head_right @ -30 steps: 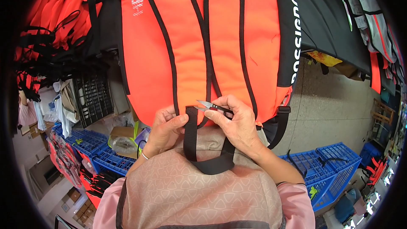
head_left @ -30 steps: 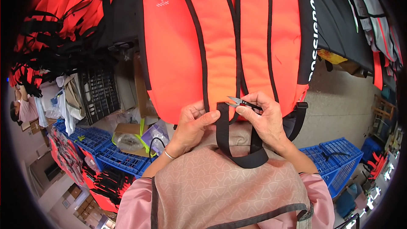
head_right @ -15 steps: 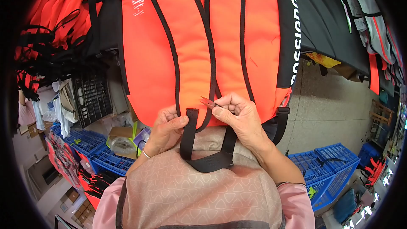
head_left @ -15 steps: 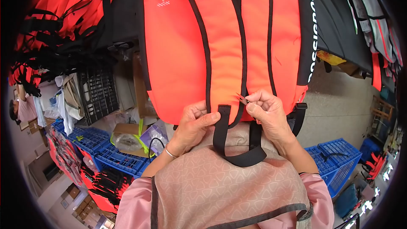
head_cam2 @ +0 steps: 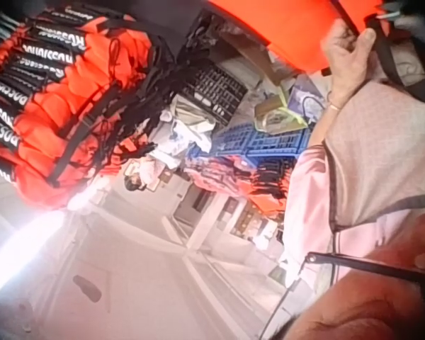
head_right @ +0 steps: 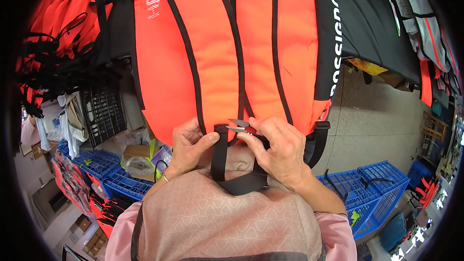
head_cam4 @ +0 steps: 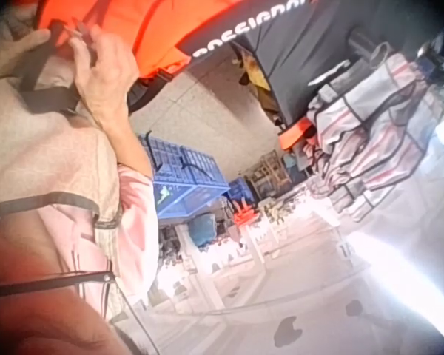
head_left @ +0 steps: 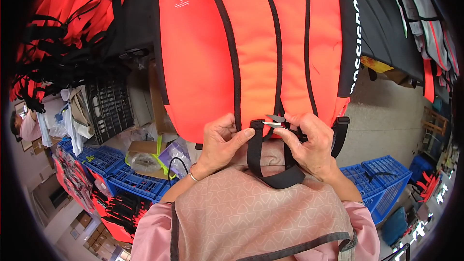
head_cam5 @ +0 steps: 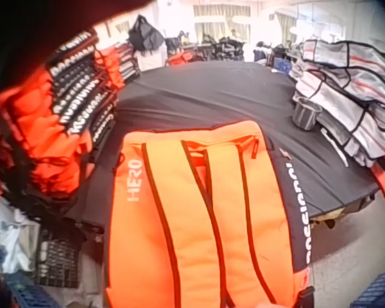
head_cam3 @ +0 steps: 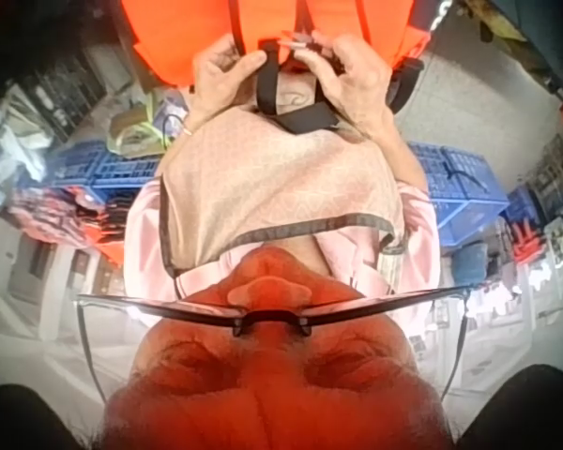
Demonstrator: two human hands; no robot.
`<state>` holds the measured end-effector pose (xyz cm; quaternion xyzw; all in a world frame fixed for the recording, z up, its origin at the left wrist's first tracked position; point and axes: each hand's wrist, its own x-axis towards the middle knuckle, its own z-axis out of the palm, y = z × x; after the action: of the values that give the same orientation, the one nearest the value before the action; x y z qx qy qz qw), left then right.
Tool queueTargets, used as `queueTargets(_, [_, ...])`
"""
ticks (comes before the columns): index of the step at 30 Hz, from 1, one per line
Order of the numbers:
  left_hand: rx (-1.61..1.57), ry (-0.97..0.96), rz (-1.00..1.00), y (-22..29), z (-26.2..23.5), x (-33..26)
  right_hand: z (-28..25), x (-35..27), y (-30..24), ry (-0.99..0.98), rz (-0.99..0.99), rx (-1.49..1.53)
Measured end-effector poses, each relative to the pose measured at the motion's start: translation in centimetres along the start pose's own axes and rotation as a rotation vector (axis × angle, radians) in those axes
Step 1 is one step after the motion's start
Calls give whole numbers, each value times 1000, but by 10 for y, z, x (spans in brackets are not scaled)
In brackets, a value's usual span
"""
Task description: Inspecting a red backpack and trimming loose threads with scissors at a manufacturing workshop.
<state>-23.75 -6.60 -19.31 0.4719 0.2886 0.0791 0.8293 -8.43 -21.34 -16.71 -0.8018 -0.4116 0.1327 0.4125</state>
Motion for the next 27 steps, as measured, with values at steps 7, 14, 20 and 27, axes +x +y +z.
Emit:
queueTargets(7, [19, -12, -7, -3, -2, 2, 1, 2, 2, -6, -14, -20])
queueTargets(14, [53, 1, -2, -6, -4, 3, 1, 3, 2, -9, -12, -30])
queueTargets(20, [45, 3, -4, -6, -3, 3, 0, 5, 2, -4, -20, -34])
queueTargets(27, [51, 1, 17, -7, -4, 2, 0, 5, 2, -13, -61, -66])
